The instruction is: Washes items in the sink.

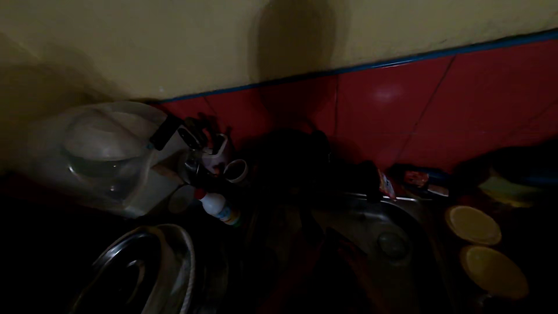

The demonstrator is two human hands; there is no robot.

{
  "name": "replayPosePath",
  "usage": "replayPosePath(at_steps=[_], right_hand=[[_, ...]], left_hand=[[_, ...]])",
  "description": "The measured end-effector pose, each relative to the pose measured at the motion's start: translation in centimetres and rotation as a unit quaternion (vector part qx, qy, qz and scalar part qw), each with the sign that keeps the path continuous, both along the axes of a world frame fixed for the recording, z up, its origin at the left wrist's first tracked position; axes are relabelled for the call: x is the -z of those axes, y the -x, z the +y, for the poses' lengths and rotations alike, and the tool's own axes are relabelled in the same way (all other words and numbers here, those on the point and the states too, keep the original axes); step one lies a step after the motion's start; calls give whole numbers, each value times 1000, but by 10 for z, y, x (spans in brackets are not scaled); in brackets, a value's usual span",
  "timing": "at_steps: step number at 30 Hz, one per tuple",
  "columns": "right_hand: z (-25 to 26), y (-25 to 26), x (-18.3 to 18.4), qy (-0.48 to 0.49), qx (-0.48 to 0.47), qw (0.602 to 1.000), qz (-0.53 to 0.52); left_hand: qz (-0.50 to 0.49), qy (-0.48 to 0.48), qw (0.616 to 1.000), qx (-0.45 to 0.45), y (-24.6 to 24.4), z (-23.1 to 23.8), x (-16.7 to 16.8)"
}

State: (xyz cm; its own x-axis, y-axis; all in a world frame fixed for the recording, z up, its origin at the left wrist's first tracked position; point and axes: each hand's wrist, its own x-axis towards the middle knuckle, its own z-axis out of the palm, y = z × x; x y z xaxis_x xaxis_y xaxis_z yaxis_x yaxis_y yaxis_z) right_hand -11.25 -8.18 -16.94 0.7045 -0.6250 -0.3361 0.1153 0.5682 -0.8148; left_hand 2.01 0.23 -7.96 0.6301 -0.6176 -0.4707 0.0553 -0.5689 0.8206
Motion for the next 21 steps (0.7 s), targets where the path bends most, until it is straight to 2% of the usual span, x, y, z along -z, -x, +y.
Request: replayPosePath(at_steps=[2, 4, 7, 10, 15, 21], right_hand=[[-2, 1, -1, -12, 4, 1000, -7], [0, 5, -7, -25, -6, 1000, -13], [2, 6, 0, 68, -54, 996, -17], [3, 4, 6, 83, -52, 995, -35], [-15, 6, 14, 184, -82, 978, -51], [-30, 3, -1, 158, -143, 973, -84]], left_hand=[[-55, 9, 996, 72, 0, 8, 0], [-71, 23, 994, 79, 0, 11, 3], [-35, 56, 998, -1, -5, 8, 10], [-30, 69, 997, -22, -9, 5, 10], [15, -34, 995, 90, -16, 9, -5], [83, 7, 990, 109, -21, 14, -11]])
